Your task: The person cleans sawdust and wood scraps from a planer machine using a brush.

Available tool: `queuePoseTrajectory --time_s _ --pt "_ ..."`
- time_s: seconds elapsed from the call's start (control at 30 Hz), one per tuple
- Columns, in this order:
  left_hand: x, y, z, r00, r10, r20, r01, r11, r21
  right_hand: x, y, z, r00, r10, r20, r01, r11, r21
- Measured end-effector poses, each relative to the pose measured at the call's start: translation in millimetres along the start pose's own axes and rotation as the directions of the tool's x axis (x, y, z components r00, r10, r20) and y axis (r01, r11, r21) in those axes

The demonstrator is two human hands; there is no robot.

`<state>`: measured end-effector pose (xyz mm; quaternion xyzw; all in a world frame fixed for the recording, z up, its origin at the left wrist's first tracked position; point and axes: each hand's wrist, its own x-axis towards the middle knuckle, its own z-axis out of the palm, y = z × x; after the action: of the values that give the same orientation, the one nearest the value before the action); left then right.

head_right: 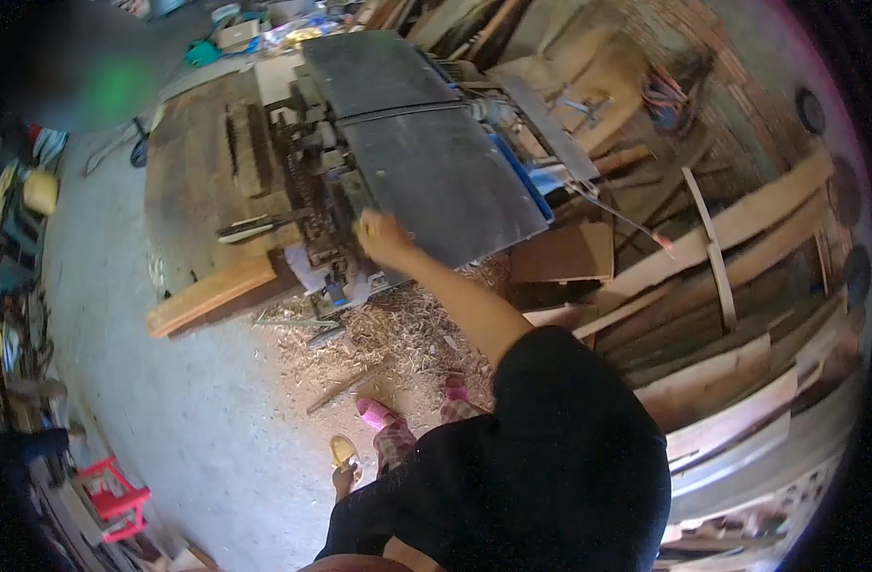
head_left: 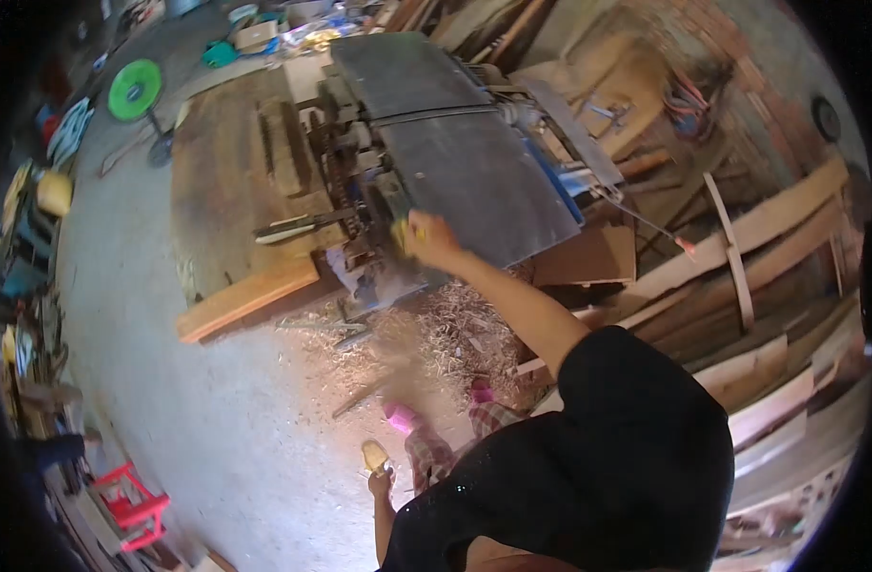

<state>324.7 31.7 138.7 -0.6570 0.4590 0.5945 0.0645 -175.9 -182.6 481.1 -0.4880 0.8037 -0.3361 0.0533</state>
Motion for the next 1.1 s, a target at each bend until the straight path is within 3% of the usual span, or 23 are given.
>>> queuePoseTrajectory --time_s 0.03,0.1,0.13,0.17,0.2,0.23,0.27,0.33,0.37,0.43,0.47,0.5,0.6,0.67,0.73,0.87,0.93,0.97,1.0,1.1 --pt "12.2 2.4 -0.2 1.0 0.012 0.008 -0.012 1.0 0.027 -31.6 -9.8 -20.9 0.994 -0.11 -0.03 0.112 0.988 0.109" --pt "31.9 15.1 -4.6 0.994 0.09 -0.06 -0.076 0.978 0.195 -84.3 -7.5 -53.9 0.987 0.066 0.146 -0.091 0.982 0.166" --pt "29.7 34.4 -9.9 0.992 0.109 -0.055 -0.095 0.972 0.214 -107.4 5.9 -63.8 0.985 0.081 0.152 -0.106 0.981 0.16" --pt "18.5 63.7 -13.6 0.971 0.226 -0.075 -0.189 0.925 0.33 -128.0 21.5 -75.6 0.982 0.096 0.16 -0.121 0.981 0.154" --pt "-0.6 101.5 -18.5 0.937 0.34 -0.08 -0.272 0.854 0.443 -145.1 30.0 -95.2 0.973 0.167 0.159 -0.172 0.985 0.021" --pt "-19.5 140.3 -22.8 0.927 0.376 0.005 -0.335 0.82 0.464 -161.9 39.8 -115.7 0.959 0.24 0.151 -0.225 0.968 -0.112" --pt "-32.3 167.6 -24.1 0.921 0.389 0.016 -0.349 0.807 0.476 -179.6 58.8 -133.2 0.957 0.276 0.093 -0.263 0.957 -0.124" --pt "-50.0 215.4 -16.0 0.804 0.549 0.227 -0.591 0.702 0.396 -204.5 87.0 -172.9 0.928 0.371 -0.03 -0.37 0.911 -0.184" --pt "-52.3 233.7 -6.2 0.8 0.553 0.233 -0.597 0.696 0.4 -212.0 90.5 -195.6 0.898 0.43 -0.098 -0.441 0.869 -0.225" --pt "-56.1 268.2 14.4 0.649 0.625 0.435 -0.757 0.469 0.455 -219.0 94.1 -231.1 0.785 0.589 -0.194 -0.597 0.802 0.019" --pt "-64.0 295.4 25.3 0.612 0.582 0.536 -0.79 0.417 0.449 -216.9 97.9 -242.2 0.777 0.594 -0.207 -0.603 0.798 0.026" --pt "-76.7 320.5 35.9 0.568 0.529 0.631 -0.823 0.364 0.437 -216.5 102.2 -254.1 0.732 0.612 -0.298 -0.599 0.787 0.146" --pt "-116.0 376.9 72.4 0.488 0.57 0.661 -0.871 0.368 0.325 -196.0 94.3 -283.5 0.641 0.639 -0.427 -0.521 0.769 0.369" --pt "-187.6 434.9 76.8 0.385 0.666 0.639 -0.788 0.598 -0.148 -171.3 81.7 -301.5 0.611 0.646 -0.459 -0.449 0.759 0.471" --pt "-222.7 474.7 85.8 0.374 0.714 0.592 -0.78 0.587 -0.216 -146.6 75.5 -321.8 0.642 0.615 -0.458 -0.25 0.732 0.633" --pt "-272.1 544.9 106.7 0.382 0.829 0.409 -0.787 0.523 -0.326 -113.3 74.6 -370.1 0.718 0.575 -0.392 -0.082 0.629 0.773" --pt "-285.3 580.1 118.9 0.376 0.857 0.353 -0.826 0.483 -0.292 -98.1 93.6 -391.6 0.842 0.369 -0.394 0.082 0.635 0.768" --pt "-278.6 593.5 123.6 0.45 0.831 0.328 -0.861 0.501 -0.087 -89.0 104.2 -401.4 0.875 0.313 -0.369 0.088 0.647 0.757" --pt "-276.9 608.2 128.8 0.377 0.894 0.242 -0.921 0.336 0.194 -81.1 118.0 -406.6 0.885 0.316 -0.342 0.077 0.626 0.776" --pt "-324.2 660.9 162.1 0.376 0.916 0.142 -0.886 0.31 0.345 -54.5 155.0 -415.2 0.982 0.164 -0.094 -0.043 0.675 0.736"
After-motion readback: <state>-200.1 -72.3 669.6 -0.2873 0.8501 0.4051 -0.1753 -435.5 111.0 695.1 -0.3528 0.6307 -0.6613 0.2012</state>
